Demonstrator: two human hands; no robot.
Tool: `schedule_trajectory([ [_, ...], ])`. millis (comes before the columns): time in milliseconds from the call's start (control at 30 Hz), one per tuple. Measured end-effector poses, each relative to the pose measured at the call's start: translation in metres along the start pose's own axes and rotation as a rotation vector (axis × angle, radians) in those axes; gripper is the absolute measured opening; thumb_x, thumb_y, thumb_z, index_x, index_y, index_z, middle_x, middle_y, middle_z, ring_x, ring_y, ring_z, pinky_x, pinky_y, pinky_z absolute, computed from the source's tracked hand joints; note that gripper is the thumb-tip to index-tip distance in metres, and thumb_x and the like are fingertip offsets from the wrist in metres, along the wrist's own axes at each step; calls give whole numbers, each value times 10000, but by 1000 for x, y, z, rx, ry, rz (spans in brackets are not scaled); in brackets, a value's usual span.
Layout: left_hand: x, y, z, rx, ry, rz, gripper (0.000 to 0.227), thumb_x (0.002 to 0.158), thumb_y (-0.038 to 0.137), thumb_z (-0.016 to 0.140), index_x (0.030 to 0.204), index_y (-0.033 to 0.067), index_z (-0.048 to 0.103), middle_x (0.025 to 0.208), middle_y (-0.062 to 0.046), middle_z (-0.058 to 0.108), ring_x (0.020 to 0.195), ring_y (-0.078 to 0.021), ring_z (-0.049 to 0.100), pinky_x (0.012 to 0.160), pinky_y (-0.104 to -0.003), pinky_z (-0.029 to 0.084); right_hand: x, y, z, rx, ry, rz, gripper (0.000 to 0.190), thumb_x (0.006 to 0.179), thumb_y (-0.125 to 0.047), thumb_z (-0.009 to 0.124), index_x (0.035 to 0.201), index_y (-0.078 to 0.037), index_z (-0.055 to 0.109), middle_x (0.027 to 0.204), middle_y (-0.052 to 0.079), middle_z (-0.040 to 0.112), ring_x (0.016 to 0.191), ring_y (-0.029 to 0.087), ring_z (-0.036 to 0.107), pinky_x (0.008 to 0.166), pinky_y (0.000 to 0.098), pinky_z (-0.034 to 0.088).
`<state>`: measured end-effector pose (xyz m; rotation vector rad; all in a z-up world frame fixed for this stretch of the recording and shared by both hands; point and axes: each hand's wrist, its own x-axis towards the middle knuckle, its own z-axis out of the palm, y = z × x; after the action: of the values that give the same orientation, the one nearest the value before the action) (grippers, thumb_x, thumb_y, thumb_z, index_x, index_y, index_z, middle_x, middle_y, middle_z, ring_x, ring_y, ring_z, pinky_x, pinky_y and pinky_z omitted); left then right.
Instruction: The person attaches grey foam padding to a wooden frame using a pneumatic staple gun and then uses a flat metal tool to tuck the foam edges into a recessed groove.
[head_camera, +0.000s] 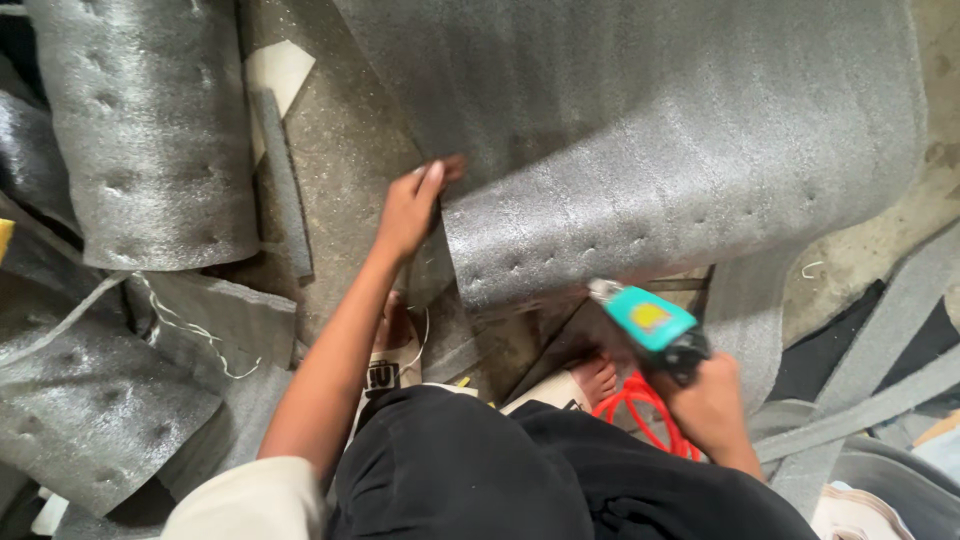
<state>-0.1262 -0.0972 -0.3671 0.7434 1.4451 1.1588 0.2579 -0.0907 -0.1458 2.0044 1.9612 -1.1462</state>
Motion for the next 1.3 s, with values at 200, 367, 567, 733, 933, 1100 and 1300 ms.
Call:
schedule_trajectory([
  [200, -52, -37, 22, 61, 330, -110, 520, 1093, 433, 514, 1086, -73, 632, 1027, -135, 646, 965, -201, 573, 892, -351, 450, -6, 51, 1, 26, 215, 140, 302, 838, -238, 794, 935, 39, 723, 659, 165, 700, 589, 177, 628, 608, 379, 511],
  [367, -44, -24, 32, -248, 139, -255, 515, 1086, 482, 517, 1037, -9, 668, 981, -47, 634, 898, -138, 561, 842, -316, 485, 18, 52, 15, 57, 237, 97, 271, 813, -212, 786, 805, 47, 707, 614, 176, 668, 543, 169, 596, 547, 383, 483],
  [567, -33, 61, 41, -625, 156, -385, 565, 1002, 515, 475, 1210, 17, 643, 1141, -94, 707, 971, -190, 717, 870, -341, 583, 12, 18, 17, 178, 304, -128, 206, 774, -129, 781, 901, 14, 704, 714, 161, 692, 616, 169, 652, 588, 362, 510],
  [733, 7, 85, 16, -431, 117, -235, 564, 1034, 492, 513, 1307, 5, 589, 1194, -134, 675, 1022, -229, 701, 864, -377, 594, 27, -22, 9, 265, 328, -144, 229, 797, -143, 791, 960, -9, 702, 719, 178, 683, 585, 267, 638, 614, 377, 522],
  [933, 55, 104, -28, -146, 53, -222, 581, 1067, 425, 582, 1351, -79, 522, 1279, -215, 617, 1114, -291, 630, 941, -411, 508, 68, -47, 13, 276, 340, -303, 308, 778, -157, 776, 1053, -47, 691, 809, 206, 696, 751, 382, 707, 656, 415, 538],
  [1100, 48, 148, 12, 902, 242, 413, 794, 1018, 226, 697, 1571, -146, 265, 1621, -361, 228, 1525, -471, 197, 1232, -549, 196, 63, -53, 20, 309, 342, -369, 403, 790, -185, 750, 1178, -91, 701, 899, 204, 715, 845, 391, 713, 698, 422, 554],
  [1300, 121, 179, 119, 1044, -472, 637, 651, 1066, 521, 471, 1615, 183, 377, 1735, -91, 277, 1616, -305, 214, 1308, -487, 213, 41, -27, 11, 187, 212, -64, 406, 797, -346, 831, 1110, -102, 743, 816, 194, 729, 757, 377, 704, 645, 422, 529],
])
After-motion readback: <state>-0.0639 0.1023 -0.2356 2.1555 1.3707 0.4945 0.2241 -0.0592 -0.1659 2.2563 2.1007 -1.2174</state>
